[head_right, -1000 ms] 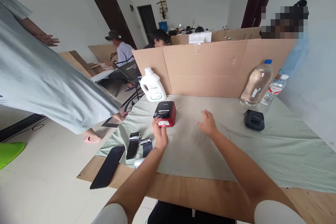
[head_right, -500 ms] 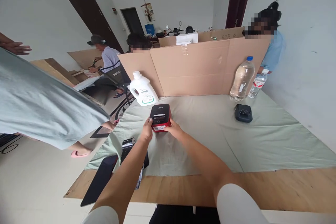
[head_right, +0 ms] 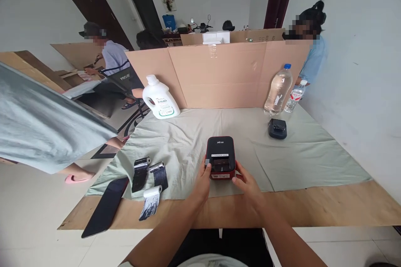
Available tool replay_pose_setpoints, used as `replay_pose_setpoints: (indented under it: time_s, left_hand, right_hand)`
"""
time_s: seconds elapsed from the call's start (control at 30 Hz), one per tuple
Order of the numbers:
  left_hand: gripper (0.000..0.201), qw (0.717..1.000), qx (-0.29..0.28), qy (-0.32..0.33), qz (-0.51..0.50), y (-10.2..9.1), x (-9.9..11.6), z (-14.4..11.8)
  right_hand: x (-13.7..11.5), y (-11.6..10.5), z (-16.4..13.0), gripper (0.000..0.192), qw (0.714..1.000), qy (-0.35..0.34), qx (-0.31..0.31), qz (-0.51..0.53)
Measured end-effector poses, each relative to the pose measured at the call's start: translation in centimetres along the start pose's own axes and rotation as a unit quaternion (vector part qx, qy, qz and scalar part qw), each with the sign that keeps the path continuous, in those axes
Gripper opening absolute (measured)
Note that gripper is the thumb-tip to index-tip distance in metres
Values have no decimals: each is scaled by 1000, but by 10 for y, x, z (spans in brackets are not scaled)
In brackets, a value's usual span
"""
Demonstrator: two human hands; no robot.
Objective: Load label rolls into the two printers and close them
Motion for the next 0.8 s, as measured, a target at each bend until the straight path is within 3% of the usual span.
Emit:
replay_pose_setpoints:
  time_s: [0.1, 0.2, 0.3, 0.37, 0.53, 0.7, 0.8]
  left_hand:
    - [57, 1000, -11, 12, 12, -2, 2, 0]
    - [59, 999, -27, 31, 14, -9, 7, 7]
    - [60, 999, -11, 26, -20, -17, 13, 18]
    - [60, 998, -20, 45, -38, -21, 18, 28]
    - [61, 986, -105, 112, -62, -22, 22, 47]
    - [57, 979, -121, 140, -90, -18, 13, 51]
    - [56, 980, -103, 139, -95, -16, 12, 50]
  right_hand:
    - [12, 2, -3, 65, 998, -6, 42, -49]
    - [17, 7, 1, 67, 982, -48, 136, -119]
    - [8, 13, 3, 60, 942, -143, 246, -179]
    - [-2, 20, 5, 52, 905, -217, 287, -229]
    - [-5, 40, 13, 25, 837, -314, 300, -333]
    - [7, 44, 15, 20, 811, -341, 325, -348]
    - [11, 43, 16, 21, 813, -323, 330, -354]
Point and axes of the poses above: each hand's wrist, its own z-axis towards the middle knuckle, its own y-axis out of the palm, x = y × z, the point moved 3 cm from there along z, towards the middle knuckle, and after that the axes turned 12 degrees about y, right-handed, at the moved point
